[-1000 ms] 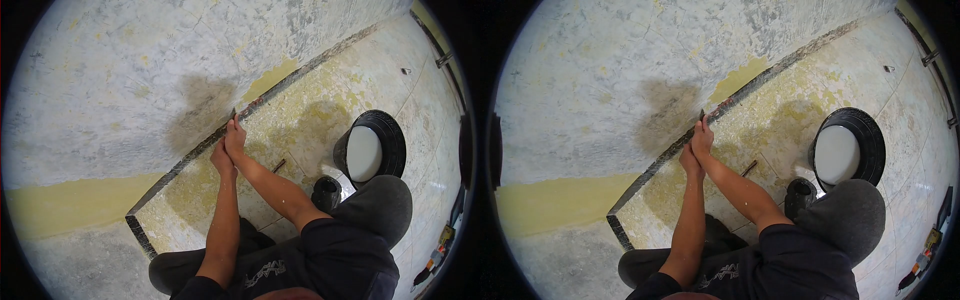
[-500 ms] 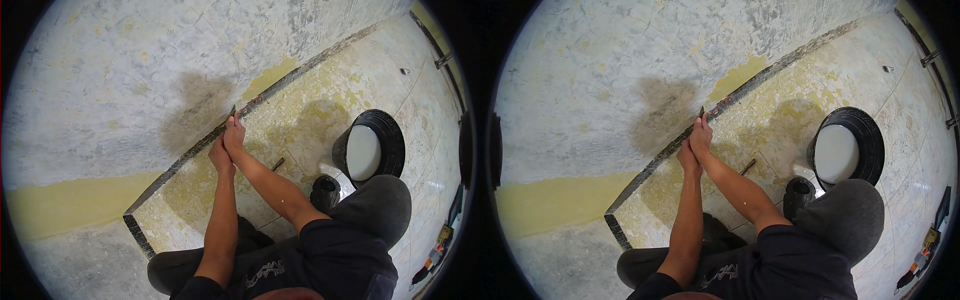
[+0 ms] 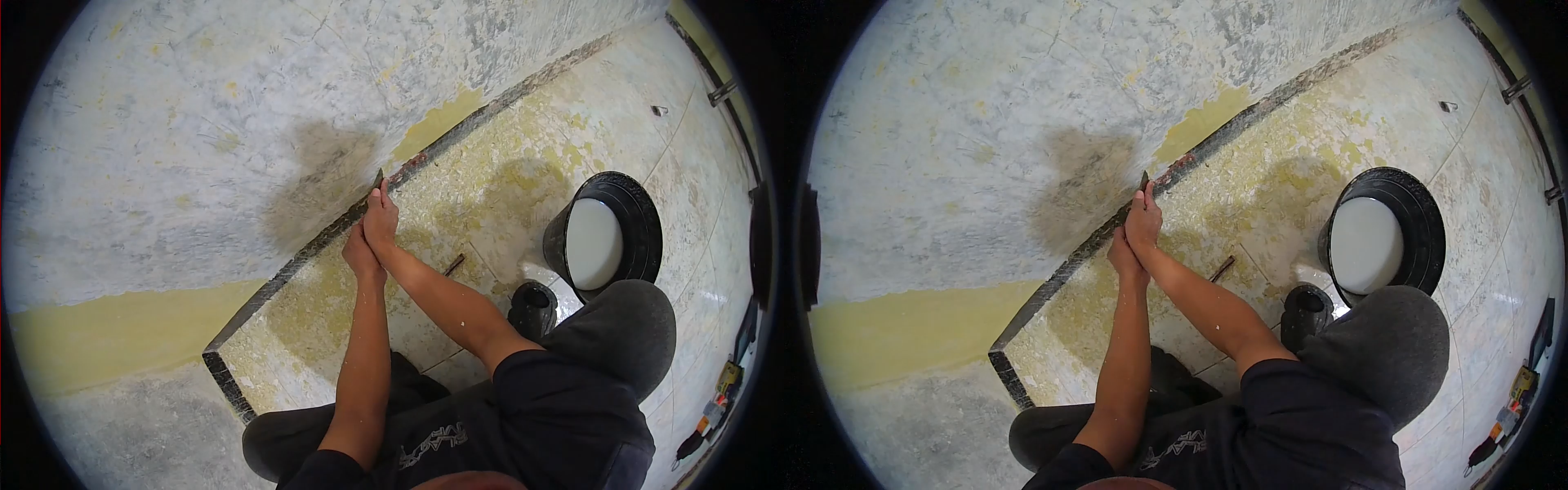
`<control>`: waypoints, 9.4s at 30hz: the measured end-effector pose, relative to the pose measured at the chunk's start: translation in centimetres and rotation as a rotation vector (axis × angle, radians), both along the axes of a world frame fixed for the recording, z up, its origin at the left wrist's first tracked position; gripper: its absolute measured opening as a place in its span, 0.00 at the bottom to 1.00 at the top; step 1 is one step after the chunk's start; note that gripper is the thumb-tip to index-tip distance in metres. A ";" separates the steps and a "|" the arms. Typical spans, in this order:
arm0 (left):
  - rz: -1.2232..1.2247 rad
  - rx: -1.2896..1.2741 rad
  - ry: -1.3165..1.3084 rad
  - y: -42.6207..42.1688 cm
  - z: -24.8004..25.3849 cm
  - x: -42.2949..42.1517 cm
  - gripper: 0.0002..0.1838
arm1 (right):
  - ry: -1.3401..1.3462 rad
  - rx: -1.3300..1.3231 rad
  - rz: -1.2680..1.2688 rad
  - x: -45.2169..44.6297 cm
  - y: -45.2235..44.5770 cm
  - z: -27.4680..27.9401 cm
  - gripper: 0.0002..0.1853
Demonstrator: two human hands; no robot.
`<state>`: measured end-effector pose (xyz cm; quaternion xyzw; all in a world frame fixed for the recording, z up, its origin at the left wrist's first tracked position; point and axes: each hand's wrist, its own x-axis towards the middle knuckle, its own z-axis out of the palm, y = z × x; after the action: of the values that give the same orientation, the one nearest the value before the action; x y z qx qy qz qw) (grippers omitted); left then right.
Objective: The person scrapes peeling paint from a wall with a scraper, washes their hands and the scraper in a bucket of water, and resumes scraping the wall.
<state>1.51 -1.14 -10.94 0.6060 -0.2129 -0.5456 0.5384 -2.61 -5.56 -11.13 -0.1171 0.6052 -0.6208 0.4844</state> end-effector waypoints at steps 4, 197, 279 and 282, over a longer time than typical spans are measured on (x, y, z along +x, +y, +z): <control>0.038 -0.011 0.079 0.7 0.8 -0.8 0.13 | 0.077 0.045 0.077 -0.5 0.8 0.9 0.28; 0.133 0.005 0.268 1.5 -2.6 2.0 0.13 | 0.132 0.072 0.230 1.8 1.8 0.4 0.28; -1.032 -1.215 -0.878 16.0 10.4 -25.4 0.23 | 1.617 0.696 1.555 -40.4 21.5 4.8 0.21; -1.397 -0.990 -0.959 13.7 11.6 -26.3 0.30 | 1.152 0.943 1.401 -40.2 19.1 8.8 0.11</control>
<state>-24.83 12.52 0.63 0.2067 -0.9244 -0.2863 0.1441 -42.84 13.56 -2.32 -0.5227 0.7243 0.2541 0.3709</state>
